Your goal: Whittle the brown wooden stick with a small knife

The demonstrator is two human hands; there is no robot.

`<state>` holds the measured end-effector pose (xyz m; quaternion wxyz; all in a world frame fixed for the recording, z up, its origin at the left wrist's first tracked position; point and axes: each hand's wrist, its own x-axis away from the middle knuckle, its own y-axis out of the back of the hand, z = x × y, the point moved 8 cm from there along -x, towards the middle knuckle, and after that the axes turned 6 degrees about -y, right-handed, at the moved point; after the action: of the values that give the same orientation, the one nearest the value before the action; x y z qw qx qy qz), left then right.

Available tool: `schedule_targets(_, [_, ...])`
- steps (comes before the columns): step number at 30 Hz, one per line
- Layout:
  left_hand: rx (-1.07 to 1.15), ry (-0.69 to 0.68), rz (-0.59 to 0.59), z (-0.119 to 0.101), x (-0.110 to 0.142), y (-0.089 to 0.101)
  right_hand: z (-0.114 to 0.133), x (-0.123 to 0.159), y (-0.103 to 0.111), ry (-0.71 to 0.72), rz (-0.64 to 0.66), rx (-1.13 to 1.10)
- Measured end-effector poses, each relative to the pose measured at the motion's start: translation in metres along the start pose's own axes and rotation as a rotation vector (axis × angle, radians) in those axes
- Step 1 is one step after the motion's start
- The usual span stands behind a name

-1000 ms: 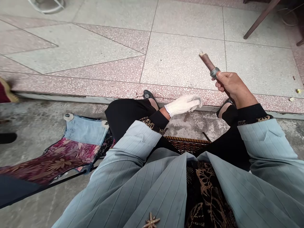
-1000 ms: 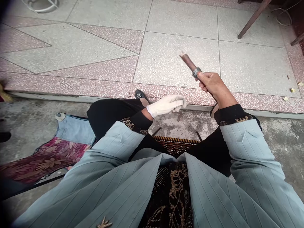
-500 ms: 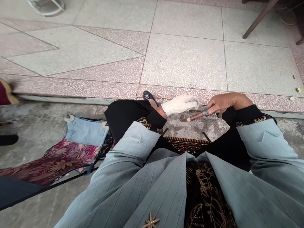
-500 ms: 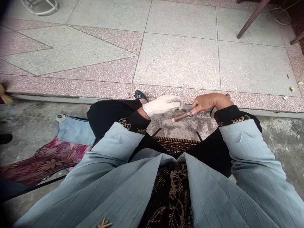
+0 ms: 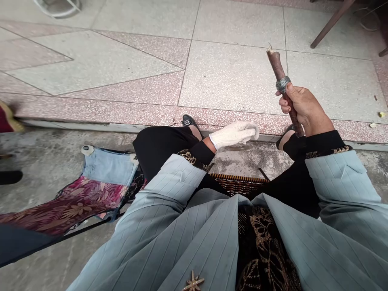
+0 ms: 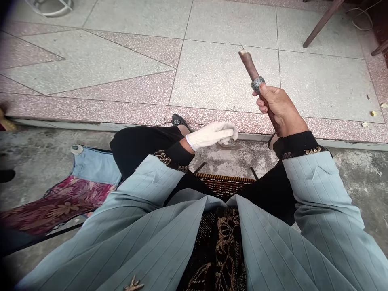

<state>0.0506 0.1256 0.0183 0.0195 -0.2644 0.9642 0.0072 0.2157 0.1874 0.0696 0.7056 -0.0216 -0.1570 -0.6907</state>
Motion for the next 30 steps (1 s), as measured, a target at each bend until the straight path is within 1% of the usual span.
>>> schedule_targets(4, [-0.002, -0.005, 0.059, -0.003, 0.002, -0.005, -0.002, 0.004, -0.004, -0.025, 0.032, -0.034])
schedule_targets(7, [0.052, 0.028, 0.084, 0.0, 0.003, -0.008, -0.006, 0.0, 0.0, -0.008, 0.014, 0.066])
schedule_targets(9, [0.085, 0.051, 0.094, 0.0, 0.005, -0.009, -0.012, -0.006, 0.006, -0.006, -0.033, 0.253])
schedule_targets(11, [0.092, 0.064, 0.096, -0.001, 0.005, -0.009, -0.021, -0.013, 0.01, -0.044, -0.07, 0.521])
schedule_targets(12, [0.079, 0.066, 0.095, -0.003, 0.006, -0.008, -0.026, -0.016, 0.011, -0.078, -0.064, 0.661])
schedule_targets(13, [0.052, 0.068, 0.096, -0.004, 0.006, -0.007, -0.031, -0.017, 0.009, -0.115, -0.037, 0.789])
schedule_targets(15, [-0.014, 0.062, 0.074, -0.008, 0.007, -0.001, -0.041, -0.018, 0.004, -0.187, 0.065, 0.975])
schedule_targets(17, [-0.055, 0.047, 0.006, -0.012, 0.007, 0.009, -0.049, -0.014, -0.004, -0.247, 0.209, 1.049])
schedule_targets(19, [-0.058, 0.024, -0.084, -0.015, 0.008, 0.021, -0.055, -0.007, -0.014, -0.29, 0.368, 1.041])
schedule_targets(21, [-0.062, 0.0, -0.172, -0.015, 0.009, 0.033, -0.058, 0.004, -0.028, -0.313, 0.554, 0.966])
schedule_targets(23, [-0.081, -0.014, -0.252, -0.012, 0.01, 0.044, -0.059, 0.018, -0.043, -0.312, 0.74, 0.862])
schedule_targets(25, [-0.115, -0.006, -0.323, -0.007, 0.01, 0.053, -0.056, 0.03, -0.056, -0.287, 0.883, 0.768])
schedule_targets(27, [-0.167, 0.027, -0.376, -0.001, 0.01, 0.057, -0.048, 0.036, -0.063, -0.227, 0.937, 0.688])
schedule_targets(28, [-0.195, 0.049, -0.397, 0.002, 0.009, 0.058, -0.041, 0.037, -0.065, -0.184, 0.924, 0.637])
schedule_targets(29, [-0.217, 0.072, -0.406, 0.005, 0.008, 0.057, -0.034, 0.036, -0.065, -0.136, 0.885, 0.576])
schedule_targets(30, [-0.229, 0.089, -0.392, 0.008, 0.007, 0.053, -0.025, 0.033, -0.062, -0.087, 0.817, 0.502])
